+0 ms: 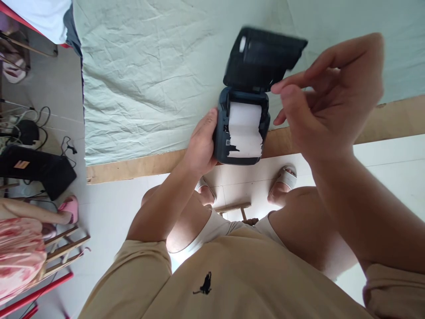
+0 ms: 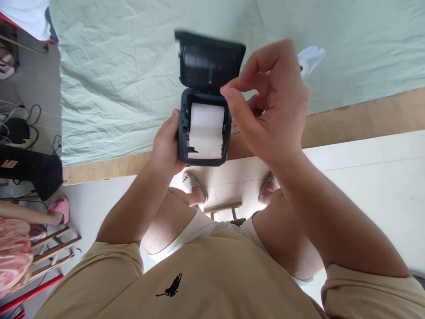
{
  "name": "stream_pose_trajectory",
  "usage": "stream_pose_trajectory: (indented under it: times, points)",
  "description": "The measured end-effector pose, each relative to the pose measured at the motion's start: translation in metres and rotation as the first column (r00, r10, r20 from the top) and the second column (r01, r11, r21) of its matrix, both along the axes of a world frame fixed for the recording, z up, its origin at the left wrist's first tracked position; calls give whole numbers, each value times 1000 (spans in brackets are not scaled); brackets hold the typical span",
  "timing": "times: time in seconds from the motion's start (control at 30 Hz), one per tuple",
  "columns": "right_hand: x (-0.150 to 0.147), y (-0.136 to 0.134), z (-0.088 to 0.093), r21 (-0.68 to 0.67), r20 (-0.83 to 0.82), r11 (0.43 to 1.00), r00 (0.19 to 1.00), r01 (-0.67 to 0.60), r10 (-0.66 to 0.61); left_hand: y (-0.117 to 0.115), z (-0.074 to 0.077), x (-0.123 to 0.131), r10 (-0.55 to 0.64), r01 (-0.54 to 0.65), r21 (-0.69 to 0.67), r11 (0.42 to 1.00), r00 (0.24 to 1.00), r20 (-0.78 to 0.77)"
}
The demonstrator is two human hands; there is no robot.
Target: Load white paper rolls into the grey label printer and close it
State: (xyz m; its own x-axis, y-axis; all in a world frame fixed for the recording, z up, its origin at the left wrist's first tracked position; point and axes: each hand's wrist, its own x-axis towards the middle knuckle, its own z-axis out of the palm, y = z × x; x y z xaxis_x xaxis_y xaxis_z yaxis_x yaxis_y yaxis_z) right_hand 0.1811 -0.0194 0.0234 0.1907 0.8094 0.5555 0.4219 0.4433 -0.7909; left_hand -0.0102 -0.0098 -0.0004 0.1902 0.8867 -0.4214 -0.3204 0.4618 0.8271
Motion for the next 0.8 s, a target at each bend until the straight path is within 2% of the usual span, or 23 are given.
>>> stream_pose_trajectory:
  times: [0.1, 0.2, 0.3, 0.43, 0.53, 0.63, 0.7, 0.77, 0.8]
  points:
    - [3, 4, 0, -50, 247, 999, 969, -14, 26, -3, 4, 3, -8, 11, 61, 998, 999, -44]
    - [10, 6, -1, -159, 524, 987, 848, 5, 80, -7, 10, 5, -2, 12, 140, 990, 997, -75]
    - [16, 9, -2, -263, 580, 964, 790, -47, 197, -9, 13, 3, -25, 32, 164, 986, 999, -48]
    - [21, 10, 4, -344, 494, 924, 804, -167, 329, -9, 10, -1, -63, 61, 142, 988, 998, 10]
    - [24, 7, 17, -381, 323, 889, 864, -253, 385, -7, 4, -3, -42, 39, 108, 993, 999, 27]
    - [28, 8, 23, -284, -9, 927, 968, -243, 251, -4, -1, -3, 15, -15, 71, 997, 1000, 10]
    - [32, 13, 17, -233, -215, 959, 970, -164, 113, -2, -1, -4, 15, -15, 46, 999, 1000, 9]
    - [36, 20, 3, -249, -275, 964, 961, -97, 25, -1, 0, -3, -7, 7, 31, 999, 1000, 17]
    - [38, 23, -5, -269, -245, 961, 970, -58, -10, -1, 1, -3, -10, 10, 27, 1000, 1000, 22]
